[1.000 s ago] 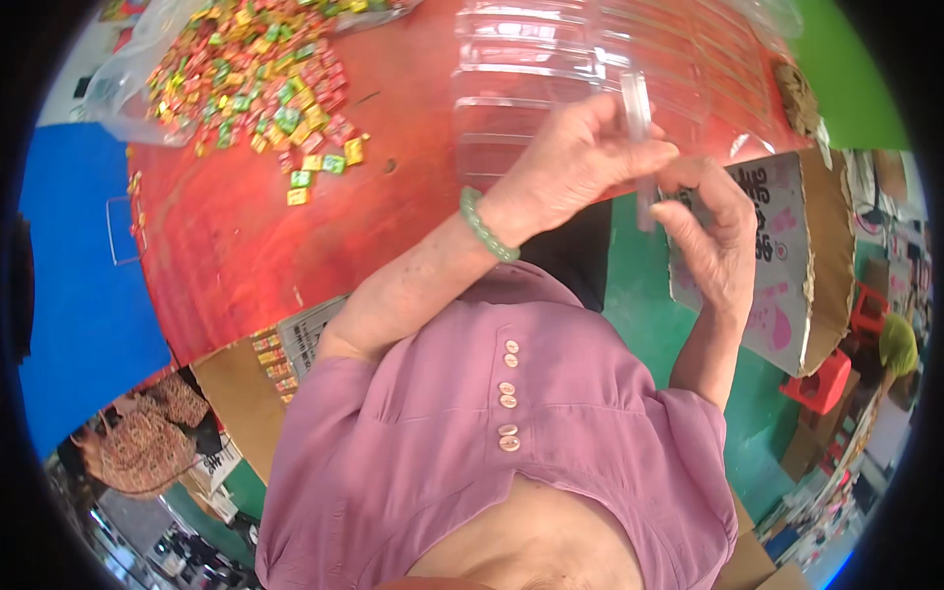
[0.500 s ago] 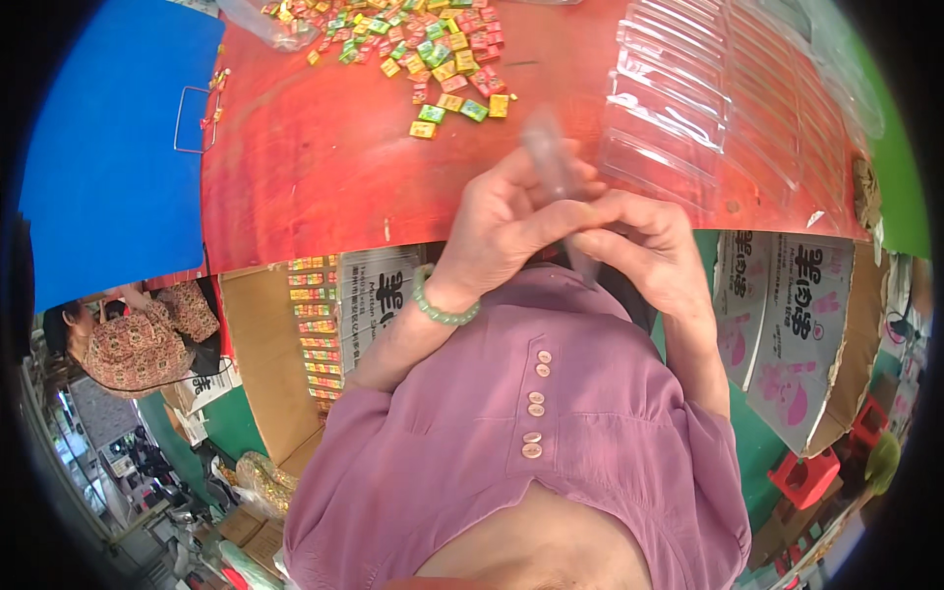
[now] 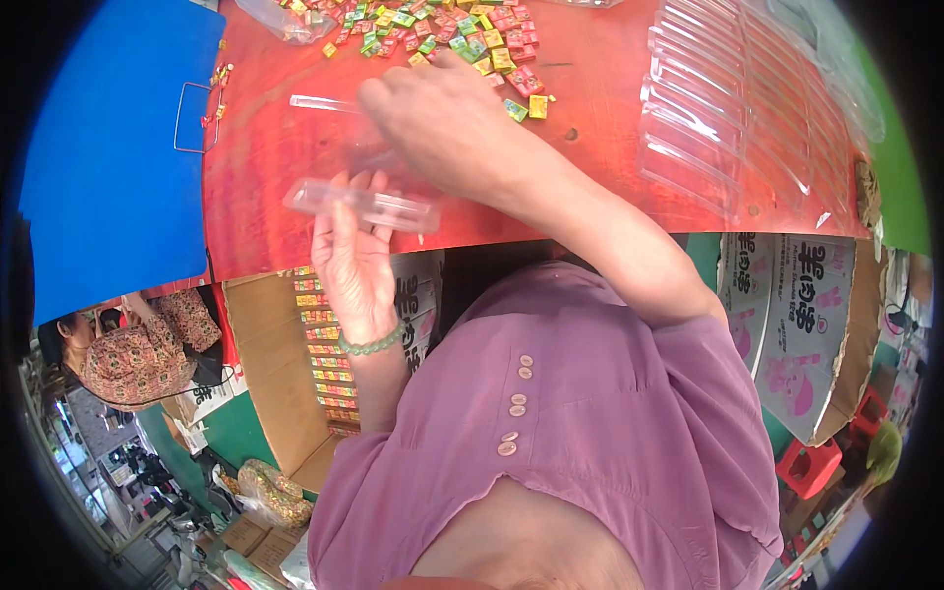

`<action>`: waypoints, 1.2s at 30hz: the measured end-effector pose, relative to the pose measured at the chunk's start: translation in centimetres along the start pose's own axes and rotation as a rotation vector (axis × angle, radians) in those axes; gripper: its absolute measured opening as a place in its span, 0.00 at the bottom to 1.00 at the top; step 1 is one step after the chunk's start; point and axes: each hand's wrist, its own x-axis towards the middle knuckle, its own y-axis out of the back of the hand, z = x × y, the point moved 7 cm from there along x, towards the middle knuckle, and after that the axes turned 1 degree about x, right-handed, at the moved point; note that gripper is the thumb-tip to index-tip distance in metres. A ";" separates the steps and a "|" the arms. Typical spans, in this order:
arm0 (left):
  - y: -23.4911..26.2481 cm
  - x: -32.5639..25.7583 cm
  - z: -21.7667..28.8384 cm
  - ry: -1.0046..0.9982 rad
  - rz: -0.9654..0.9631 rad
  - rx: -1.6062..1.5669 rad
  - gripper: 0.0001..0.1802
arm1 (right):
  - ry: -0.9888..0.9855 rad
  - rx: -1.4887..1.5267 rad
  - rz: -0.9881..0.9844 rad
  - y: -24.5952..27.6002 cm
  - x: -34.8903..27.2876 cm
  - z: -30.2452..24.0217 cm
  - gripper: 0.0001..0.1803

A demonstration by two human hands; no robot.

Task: Manually organizing and packaging small colorful items into plastic trays and a shipping box.

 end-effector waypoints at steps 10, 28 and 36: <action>1.8 0.5 0.7 0.052 0.035 -0.065 0.23 | 0.075 -0.333 -0.140 -9.1 4.0 0.7 0.05; 3.2 2.6 0.6 0.002 0.009 -0.166 0.21 | -0.378 1.109 -0.654 -7.2 -0.3 -2.7 0.11; 3.0 1.7 2.1 -0.022 -0.024 -0.061 0.20 | -0.370 1.218 -0.485 -8.3 -0.3 -2.1 0.07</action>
